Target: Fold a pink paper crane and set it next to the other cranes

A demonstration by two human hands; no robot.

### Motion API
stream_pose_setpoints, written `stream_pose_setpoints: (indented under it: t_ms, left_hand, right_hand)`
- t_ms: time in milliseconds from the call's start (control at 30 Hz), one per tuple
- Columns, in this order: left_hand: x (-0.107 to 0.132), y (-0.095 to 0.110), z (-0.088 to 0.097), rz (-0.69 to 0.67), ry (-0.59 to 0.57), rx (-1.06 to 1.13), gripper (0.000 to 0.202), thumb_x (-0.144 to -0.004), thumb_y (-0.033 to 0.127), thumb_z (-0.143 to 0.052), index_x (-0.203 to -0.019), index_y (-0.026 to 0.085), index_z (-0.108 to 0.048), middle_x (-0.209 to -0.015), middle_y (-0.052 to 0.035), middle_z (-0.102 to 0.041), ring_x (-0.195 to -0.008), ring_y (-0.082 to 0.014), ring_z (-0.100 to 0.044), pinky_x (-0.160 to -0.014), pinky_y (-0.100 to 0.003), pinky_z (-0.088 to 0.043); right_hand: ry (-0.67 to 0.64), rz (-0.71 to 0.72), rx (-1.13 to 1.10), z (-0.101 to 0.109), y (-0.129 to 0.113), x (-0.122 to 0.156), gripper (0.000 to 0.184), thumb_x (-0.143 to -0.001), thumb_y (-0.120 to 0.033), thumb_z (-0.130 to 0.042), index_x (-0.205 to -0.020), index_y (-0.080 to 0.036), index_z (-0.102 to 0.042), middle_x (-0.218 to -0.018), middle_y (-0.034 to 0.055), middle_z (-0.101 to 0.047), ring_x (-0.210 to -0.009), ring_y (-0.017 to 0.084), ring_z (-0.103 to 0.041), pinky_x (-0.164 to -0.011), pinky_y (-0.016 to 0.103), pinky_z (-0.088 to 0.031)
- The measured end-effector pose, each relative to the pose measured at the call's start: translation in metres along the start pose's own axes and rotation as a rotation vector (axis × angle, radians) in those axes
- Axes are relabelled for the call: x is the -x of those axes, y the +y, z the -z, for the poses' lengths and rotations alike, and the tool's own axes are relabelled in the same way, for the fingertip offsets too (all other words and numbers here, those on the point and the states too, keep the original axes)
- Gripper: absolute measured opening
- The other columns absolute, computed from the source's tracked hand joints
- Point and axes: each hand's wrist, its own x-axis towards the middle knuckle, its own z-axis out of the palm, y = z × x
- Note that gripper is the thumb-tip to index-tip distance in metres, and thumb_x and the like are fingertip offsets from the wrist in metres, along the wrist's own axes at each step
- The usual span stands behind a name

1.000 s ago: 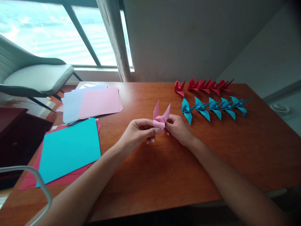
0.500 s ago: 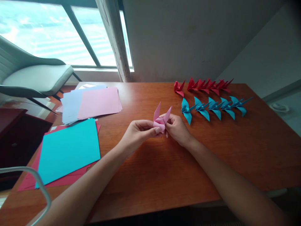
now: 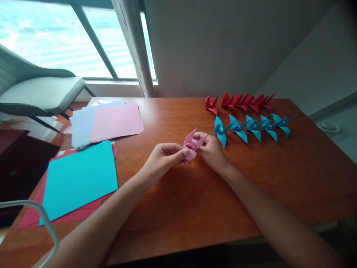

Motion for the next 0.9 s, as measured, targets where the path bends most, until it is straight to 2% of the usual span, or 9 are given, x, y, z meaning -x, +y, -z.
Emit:
stream_pose_setpoints:
  t_ms: [167,433,600,700,900]
  left_hand:
    - [0.0018,0.0019,-0.0009,-0.010,-0.052,-0.080,0.028,-0.081,0.041,-0.081,-0.077,0.013,-0.080,-0.075,-0.0067,-0.074,-0.071,-0.0141,-0.063,-0.072,-0.024,-0.052]
    - [0.0016,0.0012,0.0003,-0.025,-0.061,-0.095,0.028,-0.080,0.041,-0.081,-0.075,0.013,-0.079,-0.076,-0.0069,-0.074,-0.072,-0.0149,-0.063,-0.072,-0.025,-0.050]
    - [0.0010,-0.0005,0.0015,-0.030,-0.058,-0.074,0.025,-0.083,0.038,-0.080,-0.079,0.013,-0.080,-0.077,-0.0058,-0.074,-0.072,-0.0124,-0.063,-0.071,-0.022,-0.050]
    - [0.0006,-0.0015,0.0014,-0.010,-0.047,-0.014,0.023,-0.078,0.036,-0.084,-0.084,0.014,-0.080,-0.079,-0.0059,-0.075,-0.073,-0.0130,-0.066,-0.073,-0.023,-0.053]
    - [0.0006,-0.0019,-0.0004,0.033,-0.045,0.066,0.024,-0.071,0.033,-0.089,-0.085,0.015,-0.081,-0.082,-0.0080,-0.078,-0.075,-0.0172,-0.071,-0.077,-0.029,-0.059]
  right_hand:
    - [0.017,-0.014,-0.067,0.0005,-0.0002,0.0009,0.009,-0.074,-0.027,-0.072,-0.078,-0.019,-0.070,-0.072,0.0007,-0.069,-0.068,0.015,-0.062,-0.057,0.025,-0.048]
    - [0.034,-0.067,-0.246,-0.0009,0.0008,0.0003,0.016,-0.067,-0.027,-0.074,-0.080,-0.019,-0.071,-0.071,-0.0005,-0.069,-0.060,0.012,-0.055,-0.052,0.024,-0.042]
    - [0.040,-0.105,-0.283,-0.0013,-0.0011,-0.0009,0.014,-0.066,-0.028,-0.070,-0.077,-0.018,-0.068,-0.062,-0.0027,-0.064,-0.051,0.009,-0.048,-0.047,0.023,-0.036]
    - [0.044,-0.106,-0.265,-0.0019,0.0014,-0.0020,0.015,-0.070,-0.032,-0.069,-0.077,-0.018,-0.067,-0.059,-0.0033,-0.062,-0.050,0.009,-0.047,-0.047,0.023,-0.037]
    - [0.049,-0.061,-0.247,-0.0015,0.0055,-0.0035,0.019,-0.069,-0.031,-0.069,-0.084,-0.020,-0.065,-0.069,-0.0023,-0.066,-0.057,0.010,-0.053,-0.052,0.024,-0.041]
